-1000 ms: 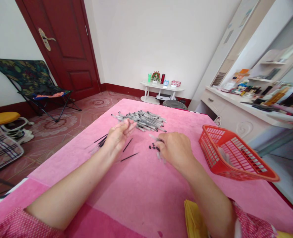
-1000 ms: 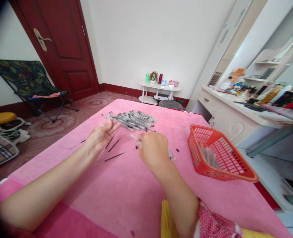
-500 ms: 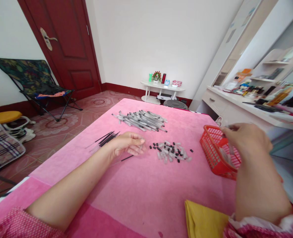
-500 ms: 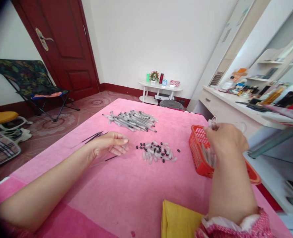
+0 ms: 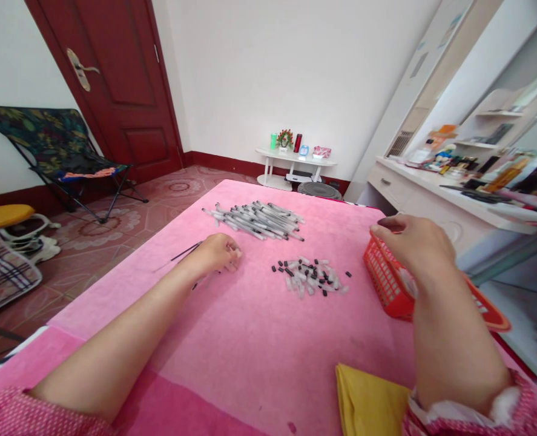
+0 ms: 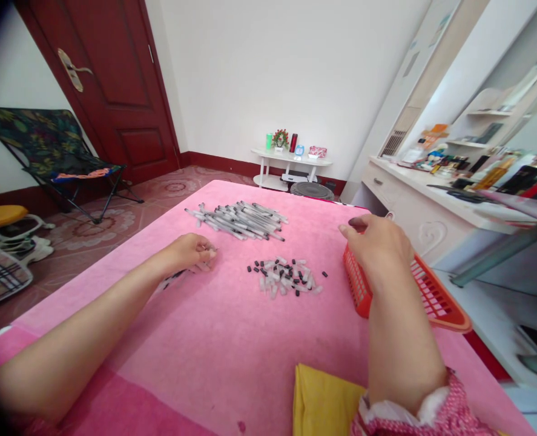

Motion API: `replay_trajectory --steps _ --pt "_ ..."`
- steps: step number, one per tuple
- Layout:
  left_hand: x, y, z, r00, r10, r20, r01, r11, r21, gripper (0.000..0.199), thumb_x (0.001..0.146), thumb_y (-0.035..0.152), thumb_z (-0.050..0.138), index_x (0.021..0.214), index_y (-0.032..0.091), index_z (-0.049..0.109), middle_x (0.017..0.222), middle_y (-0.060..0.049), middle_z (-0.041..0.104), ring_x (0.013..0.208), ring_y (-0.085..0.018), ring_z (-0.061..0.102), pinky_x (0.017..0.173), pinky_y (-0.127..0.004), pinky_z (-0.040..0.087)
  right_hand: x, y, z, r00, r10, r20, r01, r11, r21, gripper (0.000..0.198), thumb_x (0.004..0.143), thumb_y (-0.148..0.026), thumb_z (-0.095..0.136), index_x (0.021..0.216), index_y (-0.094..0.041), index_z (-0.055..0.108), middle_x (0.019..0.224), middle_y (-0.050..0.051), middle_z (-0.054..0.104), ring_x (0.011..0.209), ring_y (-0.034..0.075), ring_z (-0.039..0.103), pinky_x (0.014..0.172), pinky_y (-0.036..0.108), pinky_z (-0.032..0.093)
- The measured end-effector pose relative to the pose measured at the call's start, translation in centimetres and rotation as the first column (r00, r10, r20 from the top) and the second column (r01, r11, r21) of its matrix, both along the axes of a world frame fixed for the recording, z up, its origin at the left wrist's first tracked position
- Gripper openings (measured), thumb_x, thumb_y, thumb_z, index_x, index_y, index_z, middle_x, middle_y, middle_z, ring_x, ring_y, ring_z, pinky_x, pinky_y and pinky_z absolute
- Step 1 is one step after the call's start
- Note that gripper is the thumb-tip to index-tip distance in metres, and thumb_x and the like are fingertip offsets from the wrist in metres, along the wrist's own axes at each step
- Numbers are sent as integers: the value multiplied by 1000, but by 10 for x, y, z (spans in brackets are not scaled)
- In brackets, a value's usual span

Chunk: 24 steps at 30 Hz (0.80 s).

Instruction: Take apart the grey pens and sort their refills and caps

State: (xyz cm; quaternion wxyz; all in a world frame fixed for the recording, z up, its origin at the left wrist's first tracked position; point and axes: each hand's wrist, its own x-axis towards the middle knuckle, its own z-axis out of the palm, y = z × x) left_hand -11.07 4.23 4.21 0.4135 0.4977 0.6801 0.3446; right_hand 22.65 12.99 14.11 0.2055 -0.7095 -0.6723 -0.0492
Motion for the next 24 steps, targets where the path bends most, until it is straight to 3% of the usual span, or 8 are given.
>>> replay_trajectory --steps 3,5,7,10,12,14,19,24 --pt "28 2 -3 971 -14 240 -19 991 132 37 67 32 66 97 10 62 85 -13 70 73 -22 67 68 -33 52 -16 0 -8 980 184 -70 -184 983 8 32 71 -46 56 89 -24 69 86 7 69 78 22 61 65 33 42" --pt "49 1 -3 911 -155 382 71 972 225 50 65 30 70 110 11 58 110 -16 64 97 -24 62 85 -36 47 -28 -1 -13 943 311 -116 -315 949 -21 29 72 -42 56 88 -21 69 83 7 69 76 20 62 66 31 43" --pt "65 0 -4 857 -259 445 131 945 298 59 64 26 71 119 15 53 123 -15 56 110 -24 55 94 -37 40 -40 -5 -20 906 402 -133 -412 910 -53 26 74 -38 55 87 -20 69 83 7 69 76 20 62 66 29 44" --pt "75 4 -16 884 -248 396 83 917 390 46 66 21 68 111 16 60 117 -12 61 109 -23 55 97 -37 38 -60 -12 -33 865 486 -124 -496 865 -72 25 76 -34 54 90 -20 69 89 6 69 81 20 63 70 28 44" --pt "76 8 -31 946 -148 290 10 903 429 24 70 21 62 93 15 68 99 -9 69 94 -22 61 91 -37 43 -73 -15 -46 838 531 -128 -542 835 -89 25 77 -33 53 94 -21 68 92 5 69 85 19 62 73 27 44" --pt "75 13 -44 974 -120 191 23 895 446 19 74 20 55 86 17 70 86 -7 71 79 -20 63 81 -36 48 -86 -11 -61 825 551 -121 -564 817 -119 26 77 -30 53 97 -21 67 96 5 68 89 19 61 78 27 43" --pt "74 15 -55 984 -161 75 105 867 486 24 75 18 51 90 20 70 86 -5 70 80 -20 64 77 -32 49 -114 19 -87 866 499 41 -489 861 -144 34 75 -17 53 107 -19 61 113 8 61 102 20 56 86 27 40" --pt "72 12 -50 977 -205 64 147 853 500 26 76 17 48 92 18 69 88 -6 70 82 -19 63 78 -30 48 -132 40 -93 877 445 182 -410 890 -200 34 77 -12 48 108 -18 61 105 11 64 100 22 58 80 28 42"
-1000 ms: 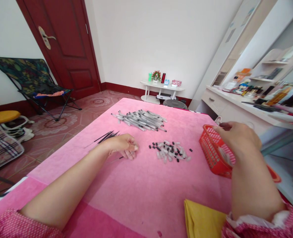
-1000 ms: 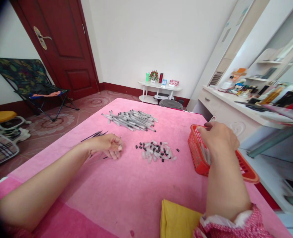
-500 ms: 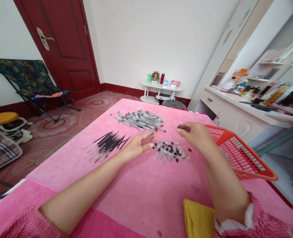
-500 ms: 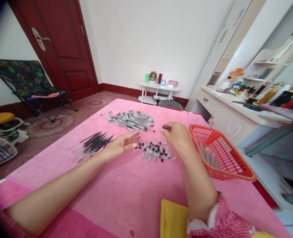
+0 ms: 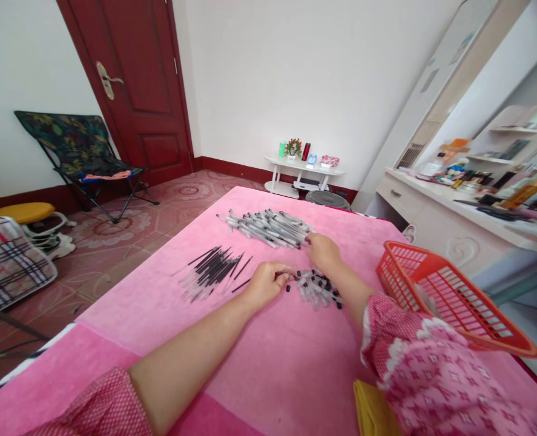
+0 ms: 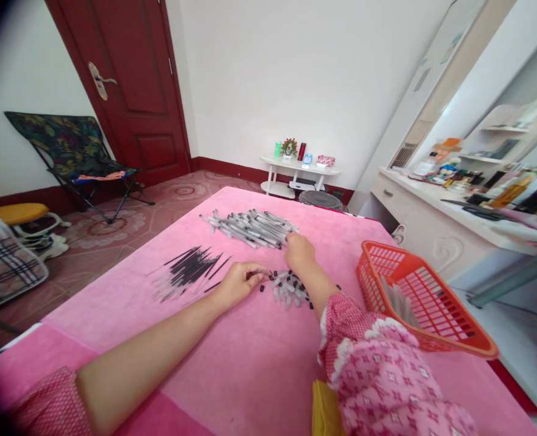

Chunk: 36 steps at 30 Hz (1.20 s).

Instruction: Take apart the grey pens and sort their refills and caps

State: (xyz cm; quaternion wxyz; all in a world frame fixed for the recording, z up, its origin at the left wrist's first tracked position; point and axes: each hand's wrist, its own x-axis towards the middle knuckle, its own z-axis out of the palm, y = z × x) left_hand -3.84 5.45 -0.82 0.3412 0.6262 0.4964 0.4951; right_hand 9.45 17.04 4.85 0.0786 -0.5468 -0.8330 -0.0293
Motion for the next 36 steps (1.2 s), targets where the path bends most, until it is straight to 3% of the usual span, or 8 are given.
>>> replay_trajectory --steps 11,22,24,26,27,29,31,36 --pt "-2 1 -3 999 -20 -36 20 1000 12 27 77 17 48 94 16 69 88 -7 70 81 -19 63 76 -29 48 9 -2 -6 999 14 33 -14 1000 -2 28 79 -23 50 102 -20 63 107 10 63 101 22 57 79 28 41" --pt "-2 4 -10 1000 26 -4 -25 999 47 23 76 16 51 93 13 67 85 -6 70 79 -17 63 74 -28 48 5 -15 -3 982 3 -188 -8 1000 -26 18 75 -21 52 89 -18 64 95 9 67 95 23 60 77 29 44" --pt "-2 3 -7 998 60 29 -62 997 43 26 75 18 55 99 13 64 83 -7 69 75 -17 63 69 -27 48 10 -26 -2 879 -36 -476 -39 989 -146 16 74 -21 52 87 -17 61 86 8 69 84 20 64 68 27 48" --pt "-1 2 -3 993 90 77 -93 995 38 33 73 20 59 105 12 60 82 -7 68 71 -17 63 64 -27 48 12 -41 -4 594 -182 -783 -167 925 -341 13 72 -22 55 83 -15 58 73 7 68 69 18 65 56 25 49" --pt "0 1 -1 990 98 102 -102 994 36 35 72 22 61 106 12 59 81 -7 68 70 -17 63 63 -26 48 13 -48 -6 431 -280 -858 -252 875 -413 13 70 -23 57 80 -15 57 69 6 67 62 16 64 52 24 49" --pt "1 -1 1 987 90 135 -96 995 36 34 70 22 63 103 13 59 80 -6 67 68 -16 63 61 -25 48 14 -59 -12 221 -423 -879 -375 795 -477 15 66 -23 62 77 -14 56 64 5 66 57 14 63 49 21 49" --pt "2 -3 2 986 102 129 -108 993 43 27 70 23 63 95 13 62 75 -5 67 64 -15 62 59 -24 47 14 -66 -18 132 -472 -872 -437 761 -479 19 62 -22 67 76 -14 57 65 5 66 58 13 63 50 19 50" --pt "-1 -4 1 968 248 29 -250 964 97 13 72 22 60 80 14 65 68 -3 65 59 -13 56 57 -23 43 11 -69 -23 79 -446 -891 -472 770 -428 26 58 -24 73 76 -13 58 69 6 68 62 15 65 50 19 52"
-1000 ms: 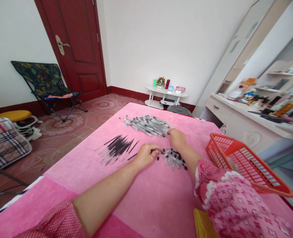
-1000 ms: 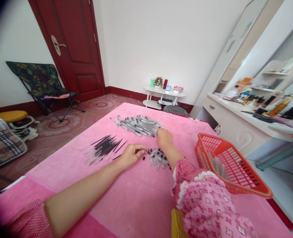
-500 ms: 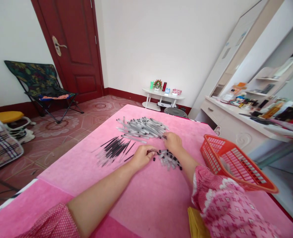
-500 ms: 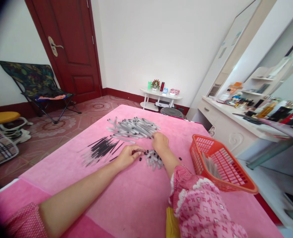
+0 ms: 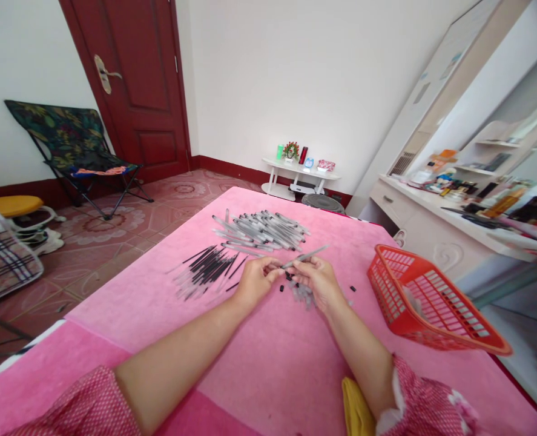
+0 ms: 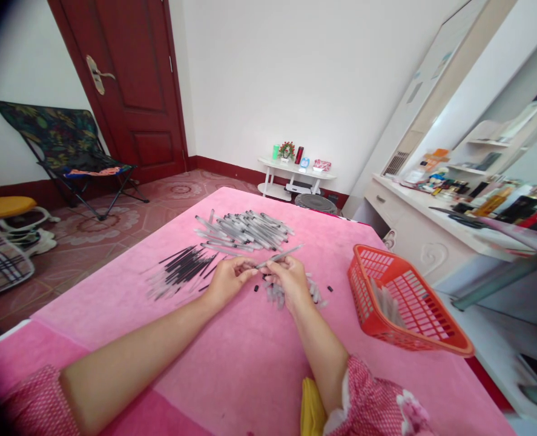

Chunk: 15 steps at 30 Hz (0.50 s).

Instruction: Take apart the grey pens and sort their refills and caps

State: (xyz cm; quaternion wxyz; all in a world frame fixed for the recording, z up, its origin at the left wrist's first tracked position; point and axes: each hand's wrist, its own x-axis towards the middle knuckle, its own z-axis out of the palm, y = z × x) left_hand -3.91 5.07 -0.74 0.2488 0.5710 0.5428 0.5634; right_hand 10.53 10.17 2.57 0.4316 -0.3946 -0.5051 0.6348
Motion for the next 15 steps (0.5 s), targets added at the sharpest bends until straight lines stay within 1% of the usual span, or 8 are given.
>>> replay_trajectory --steps 3,7,9,11,15 --pt "-1 0 2 1000 31 0 -31 999 17 10 74 21 57 79 14 63 70 -2 64 60 -12 56 59 -23 42 -2 -3 4 999 -14 -53 15 1000 27 29 59 -29 75 78 -14 57 69 4 68 61 15 65 50 20 52" --pt "0 -4 8 999 -15 48 12 998 61 10 79 23 51 75 15 55 66 0 58 61 -12 53 59 -22 40 -5 -10 9 995 -39 -95 48 994 100 31 58 -30 76 77 -14 57 63 1 66 56 14 64 51 20 52" --pt "0 -7 11 997 -30 68 25 997 70 18 83 27 47 69 16 52 61 2 54 59 -11 51 58 -22 38 -6 -12 10 994 -28 -103 40 992 117 30 57 -29 76 75 -15 57 62 1 65 56 14 64 52 20 52" --pt "0 -9 12 997 -28 74 24 998 53 28 85 32 43 63 16 50 57 2 52 56 -11 49 57 -22 37 -7 -14 10 994 -14 -112 29 991 134 29 58 -28 76 75 -15 57 63 1 65 57 14 64 54 21 53" --pt "0 -9 10 984 -81 161 90 995 -46 45 89 44 31 58 15 49 50 1 50 47 -10 47 52 -23 35 -7 -15 10 995 7 -98 11 984 176 26 61 -28 74 76 -16 57 65 1 66 58 14 64 54 21 52"
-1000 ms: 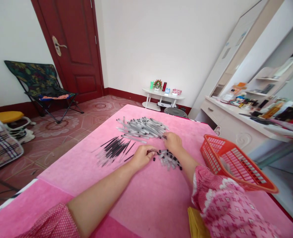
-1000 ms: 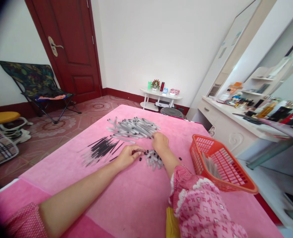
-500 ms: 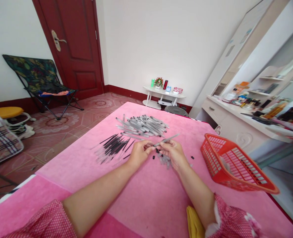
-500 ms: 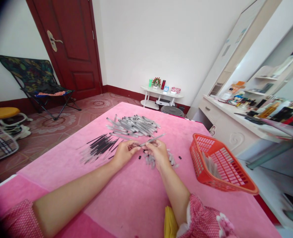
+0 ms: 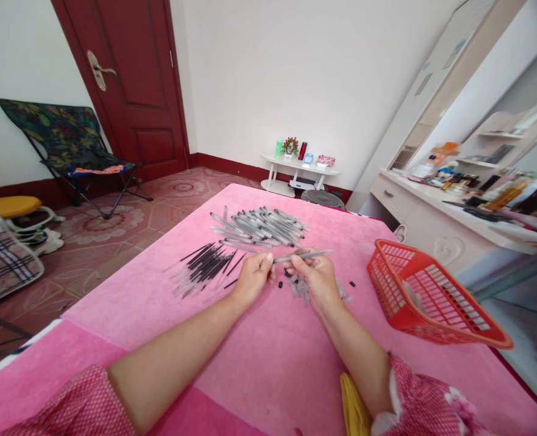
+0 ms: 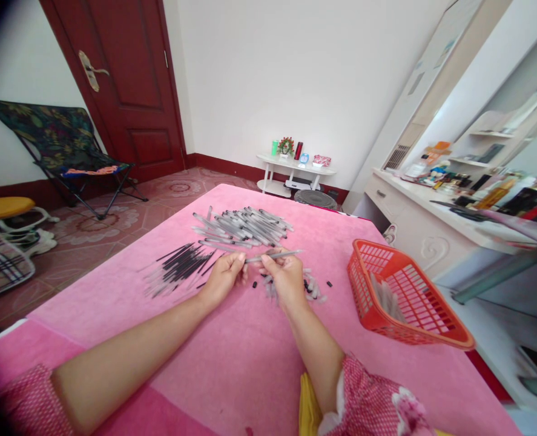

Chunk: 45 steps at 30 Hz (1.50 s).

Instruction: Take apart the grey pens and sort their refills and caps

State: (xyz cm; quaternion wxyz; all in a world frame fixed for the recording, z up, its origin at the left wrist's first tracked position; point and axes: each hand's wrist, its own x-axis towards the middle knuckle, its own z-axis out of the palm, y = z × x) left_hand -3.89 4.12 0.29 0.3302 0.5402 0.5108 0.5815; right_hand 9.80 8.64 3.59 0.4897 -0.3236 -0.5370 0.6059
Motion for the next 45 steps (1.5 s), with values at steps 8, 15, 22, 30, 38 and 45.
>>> replay_trajectory --steps 8,15,22,30,38,45 --pt "0 -1 1 1000 -22 7 22 999 39 42 85 49 41 61 15 48 48 3 50 44 -8 46 50 -21 35 3 1 -3 1000 2 25 -2 1000 -6 25 63 -30 73 76 -15 58 66 3 66 57 13 63 54 21 51" --pt "1 -3 2 992 -81 94 81 997 0 39 83 52 42 71 15 51 52 3 54 40 -8 48 43 -20 34 5 0 2 1000 -24 -7 24 1000 -18 29 60 -32 75 77 -15 58 66 3 66 57 13 63 54 22 51" --pt "2 -5 4 976 -176 127 186 980 -72 54 86 56 29 57 15 48 47 -2 55 38 -9 48 40 -20 32 5 -2 2 1000 22 6 -22 1000 -14 27 62 -32 73 76 -15 57 64 3 66 54 12 61 53 22 50" --pt "2 -4 6 988 -126 95 122 991 45 35 79 49 51 70 15 48 52 4 53 42 -8 48 45 -19 36 7 1 0 1000 27 8 -26 999 -30 26 64 -32 71 76 -14 56 66 4 67 54 13 61 54 23 50" --pt "-1 -3 3 974 -183 133 201 970 -135 48 85 53 34 55 17 44 35 3 45 31 -7 38 37 -20 27 7 0 -3 997 53 58 -57 995 82 24 68 -34 68 79 -16 55 69 3 66 56 12 60 55 23 50" --pt "-4 1 4 954 -58 293 118 974 -194 45 82 53 39 55 17 40 37 4 44 32 -8 41 38 -20 29 14 6 3 998 -31 -51 31 999 -7 26 65 -33 69 78 -16 55 75 4 66 54 11 58 52 23 49"
